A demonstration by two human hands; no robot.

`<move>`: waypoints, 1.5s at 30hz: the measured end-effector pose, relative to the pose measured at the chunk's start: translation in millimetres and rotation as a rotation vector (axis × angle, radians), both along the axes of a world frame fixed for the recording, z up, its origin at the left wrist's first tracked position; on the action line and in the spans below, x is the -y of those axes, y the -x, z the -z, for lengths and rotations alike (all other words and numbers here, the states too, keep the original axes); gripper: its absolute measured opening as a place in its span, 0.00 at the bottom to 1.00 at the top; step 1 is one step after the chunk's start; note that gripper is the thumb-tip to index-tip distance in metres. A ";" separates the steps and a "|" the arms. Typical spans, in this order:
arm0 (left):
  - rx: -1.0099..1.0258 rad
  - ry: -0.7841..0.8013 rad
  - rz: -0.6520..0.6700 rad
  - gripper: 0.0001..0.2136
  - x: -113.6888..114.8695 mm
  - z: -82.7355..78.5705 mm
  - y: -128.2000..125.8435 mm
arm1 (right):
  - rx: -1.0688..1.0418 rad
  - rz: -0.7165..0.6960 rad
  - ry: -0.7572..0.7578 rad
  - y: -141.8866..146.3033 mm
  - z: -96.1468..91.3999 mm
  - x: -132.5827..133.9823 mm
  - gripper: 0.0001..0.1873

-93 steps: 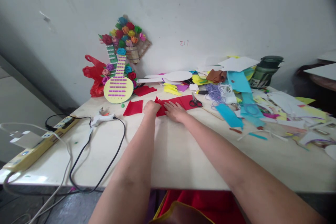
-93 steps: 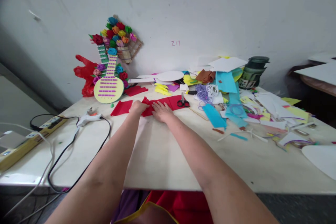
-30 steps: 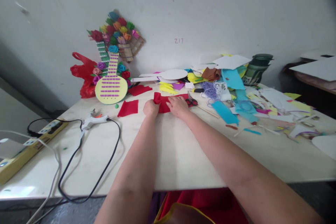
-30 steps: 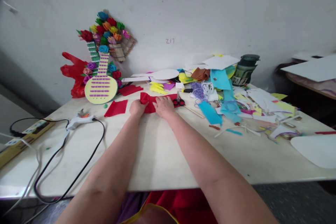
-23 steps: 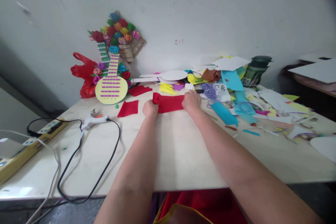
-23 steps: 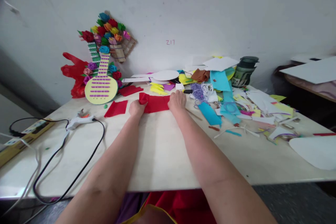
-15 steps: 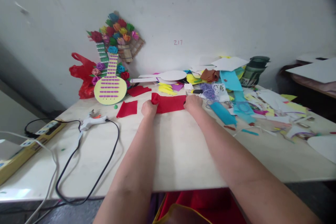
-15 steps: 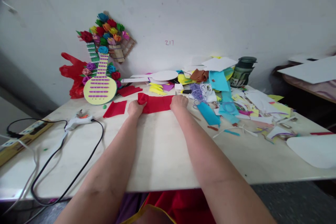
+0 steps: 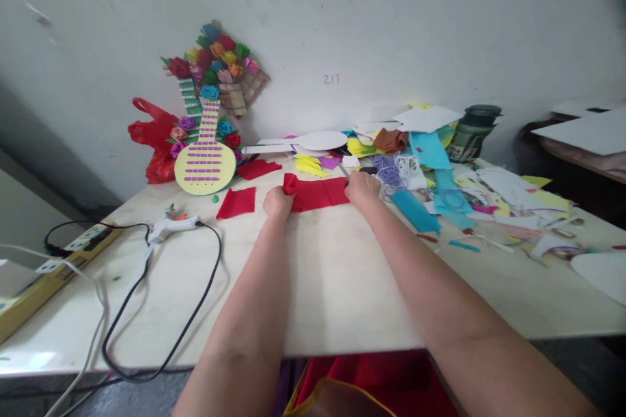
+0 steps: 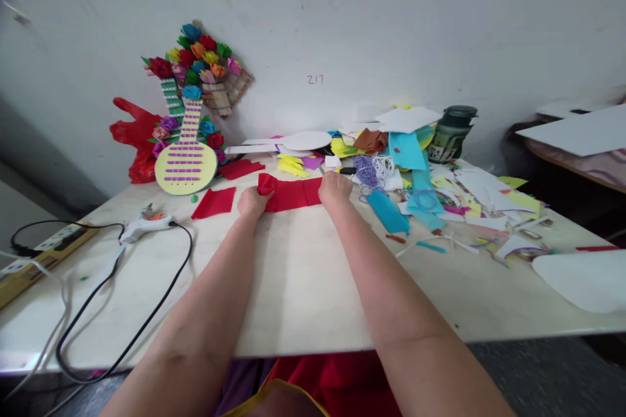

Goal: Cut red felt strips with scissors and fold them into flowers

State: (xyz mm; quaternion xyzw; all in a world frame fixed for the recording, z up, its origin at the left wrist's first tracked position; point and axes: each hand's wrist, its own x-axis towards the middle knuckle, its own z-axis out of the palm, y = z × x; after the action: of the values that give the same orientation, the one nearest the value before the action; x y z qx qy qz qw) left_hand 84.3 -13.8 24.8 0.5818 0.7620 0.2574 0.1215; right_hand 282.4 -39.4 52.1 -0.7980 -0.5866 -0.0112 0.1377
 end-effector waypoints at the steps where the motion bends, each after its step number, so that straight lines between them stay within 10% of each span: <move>1: -0.001 -0.002 -0.001 0.16 0.1 0.0 -0.2 | -0.004 0.004 -0.009 -0.3 -0.2 0.1 0.14; 10: 0.007 -0.041 -0.029 0.16 0.3 0.9 2.4 | 0.000 -0.139 0.007 18.7 5.6 0.9 0.26; 22: 0.031 -0.040 -0.037 0.16 0.1 0.6 5.0 | 0.067 -0.216 -0.017 27.5 9.4 3.9 0.16; 33: 0.047 -0.054 -0.066 0.15 1.9 0.0 3.0 | -0.044 0.173 -0.299 -19.9 1.1 8.2 0.17; 45: 0.041 -0.074 -0.093 0.17 4.0 -1.9 4.9 | -0.029 -0.132 -0.131 16.3 8.2 4.0 0.17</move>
State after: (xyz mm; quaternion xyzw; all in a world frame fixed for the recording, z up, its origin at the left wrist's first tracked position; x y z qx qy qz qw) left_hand 79.5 -17.8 26.7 0.5445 0.7754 0.3025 0.1036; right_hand 266.1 -43.4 43.9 -0.7470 -0.6338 -0.0291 0.1987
